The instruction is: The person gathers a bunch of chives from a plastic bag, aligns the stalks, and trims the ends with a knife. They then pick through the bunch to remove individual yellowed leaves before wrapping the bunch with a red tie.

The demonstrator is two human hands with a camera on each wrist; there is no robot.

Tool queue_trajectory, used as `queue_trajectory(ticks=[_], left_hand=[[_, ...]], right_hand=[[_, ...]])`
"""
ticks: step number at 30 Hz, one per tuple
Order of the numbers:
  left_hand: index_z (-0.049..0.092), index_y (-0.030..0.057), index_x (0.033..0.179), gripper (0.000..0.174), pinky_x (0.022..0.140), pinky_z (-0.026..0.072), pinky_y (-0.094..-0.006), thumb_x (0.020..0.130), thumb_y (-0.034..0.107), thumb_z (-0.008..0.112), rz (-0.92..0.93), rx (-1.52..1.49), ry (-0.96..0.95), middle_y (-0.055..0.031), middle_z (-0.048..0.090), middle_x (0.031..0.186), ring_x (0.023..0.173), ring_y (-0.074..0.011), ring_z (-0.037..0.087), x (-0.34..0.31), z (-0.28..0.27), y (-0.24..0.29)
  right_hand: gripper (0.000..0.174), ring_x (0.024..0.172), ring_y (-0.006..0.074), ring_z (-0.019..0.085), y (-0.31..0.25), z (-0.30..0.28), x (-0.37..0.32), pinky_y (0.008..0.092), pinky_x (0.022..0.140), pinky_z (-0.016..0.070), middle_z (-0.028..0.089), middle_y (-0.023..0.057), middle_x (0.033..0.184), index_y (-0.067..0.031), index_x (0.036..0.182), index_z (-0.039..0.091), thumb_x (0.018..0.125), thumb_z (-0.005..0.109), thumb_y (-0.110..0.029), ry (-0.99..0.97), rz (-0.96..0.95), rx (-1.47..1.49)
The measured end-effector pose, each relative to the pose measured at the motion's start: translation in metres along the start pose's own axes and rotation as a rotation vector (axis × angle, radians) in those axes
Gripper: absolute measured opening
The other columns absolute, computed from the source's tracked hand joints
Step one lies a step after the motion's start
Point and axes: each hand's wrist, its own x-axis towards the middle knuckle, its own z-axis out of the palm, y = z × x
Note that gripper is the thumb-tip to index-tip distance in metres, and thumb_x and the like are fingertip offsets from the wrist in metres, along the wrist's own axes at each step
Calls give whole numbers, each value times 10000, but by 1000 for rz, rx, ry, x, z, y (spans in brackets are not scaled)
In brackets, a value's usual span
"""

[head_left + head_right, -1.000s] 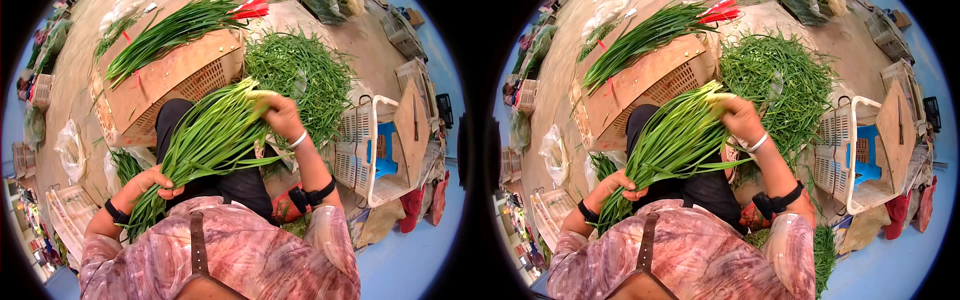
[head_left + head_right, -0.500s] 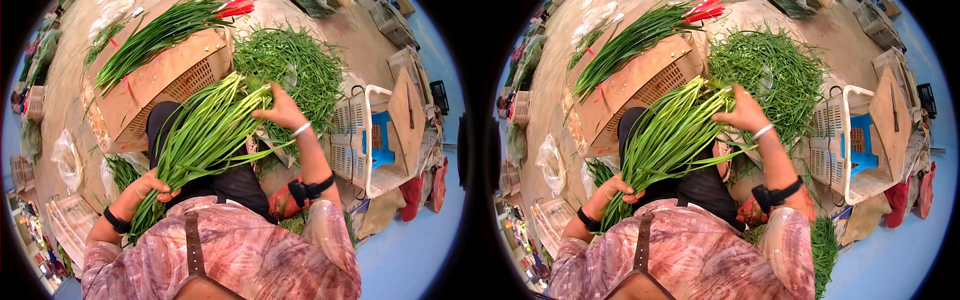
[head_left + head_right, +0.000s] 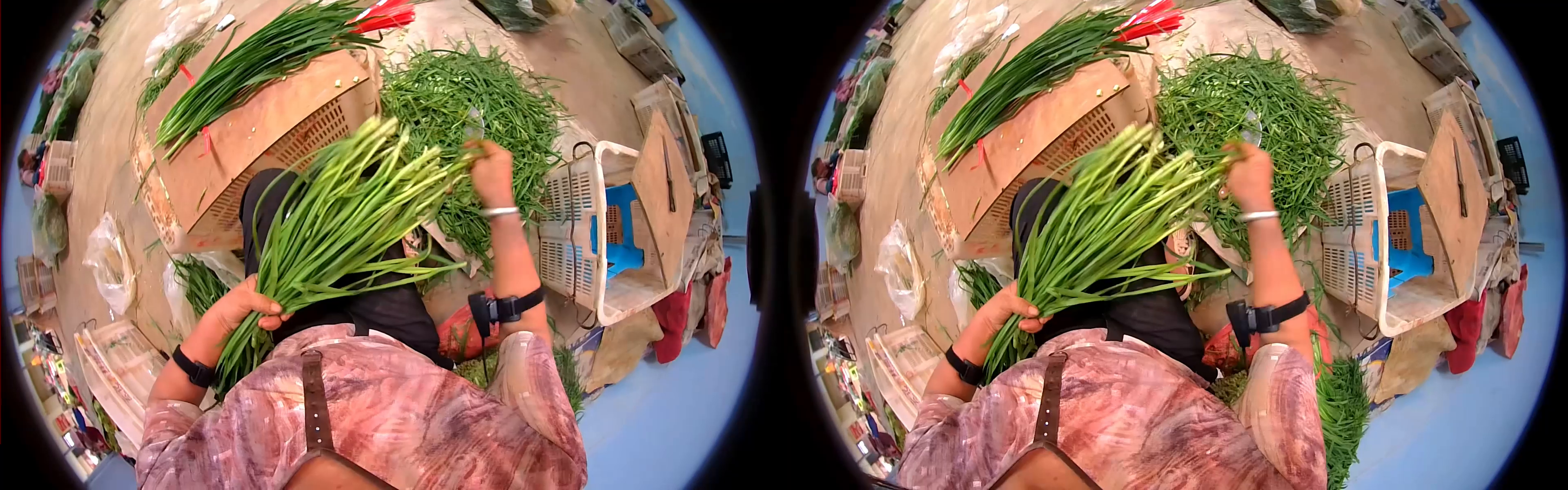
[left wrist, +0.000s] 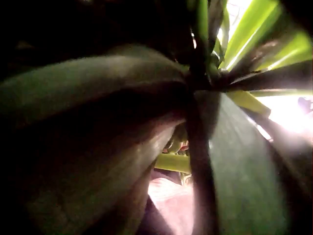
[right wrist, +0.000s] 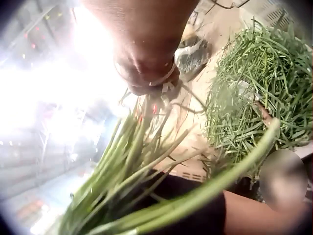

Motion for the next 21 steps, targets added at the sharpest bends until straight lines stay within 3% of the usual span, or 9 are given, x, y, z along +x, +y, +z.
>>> queue_trajectory(ticks=[4,6,8,9,10,12,14,15,21], left_hand=[[447,-30,1151,542,386,297,-267,639,-26,624,4,21,13,-215,536,730,390,-148,382,-2,-7,-3],[446,-31,1150,540,384,297,-267,640,-26,623,2,23,-3,-216,537,731,390,-149,387,0,-10,-2],[447,-35,1144,533,382,299,-267,641,-22,621,-14,44,-7,-220,538,733,387,-149,389,2,-13,-2],[447,-35,1144,533,382,299,-267,641,-22,621,-16,43,-7,-220,538,733,387,-149,389,2,-12,-1],[446,-37,1144,532,381,300,-267,642,-21,618,-11,46,-11,-221,538,733,388,-150,391,2,-11,0],[444,-39,1144,531,381,300,-267,642,-19,616,-7,53,-16,-222,538,734,388,-150,394,2,-11,1],[439,-44,1144,526,383,303,-266,646,-22,606,-5,109,-8,-221,538,735,390,-148,392,2,-11,3],[439,-44,1144,526,383,303,-266,646,-22,606,-3,106,-6,-221,538,735,390,-148,392,2,-12,2],[475,-43,1103,455,398,330,-268,662,-34,591,-29,-5,-57,-211,553,741,408,-154,406,0,-12,2]], right_hand=[[97,541,101,530,47,-53,49,202,457,413,609,83,704,53,835,608,852,542,-17,197,158,436],[202,670,156,604,52,-61,56,261,559,481,637,137,817,60,941,594,834,604,-111,215,231,-5],[433,867,221,624,38,-49,48,330,722,498,628,200,977,72,1067,552,793,668,-243,112,-141,-683],[662,991,277,588,13,-39,40,363,856,458,593,227,1081,76,1196,469,742,713,-340,-103,-13,-410],[703,948,253,609,19,-30,43,336,788,492,608,207,1062,61,1253,419,747,718,-324,-339,113,-154],[510,617,109,582,5,-10,23,210,437,435,643,108,840,12,1225,470,809,664,-211,-633,184,118],[302,483,80,503,8,-2,23,220,370,390,617,65,705,14,1066,585,822,635,-157,-679,209,67],[163,442,80,501,9,2,20,238,374,395,606,55,643,22,897,641,823,616,-121,-571,148,37],[94,584,122,587,36,-29,38,267,562,480,640,93,669,-4,839,676,795,622,-67,-87,-162,-146]])
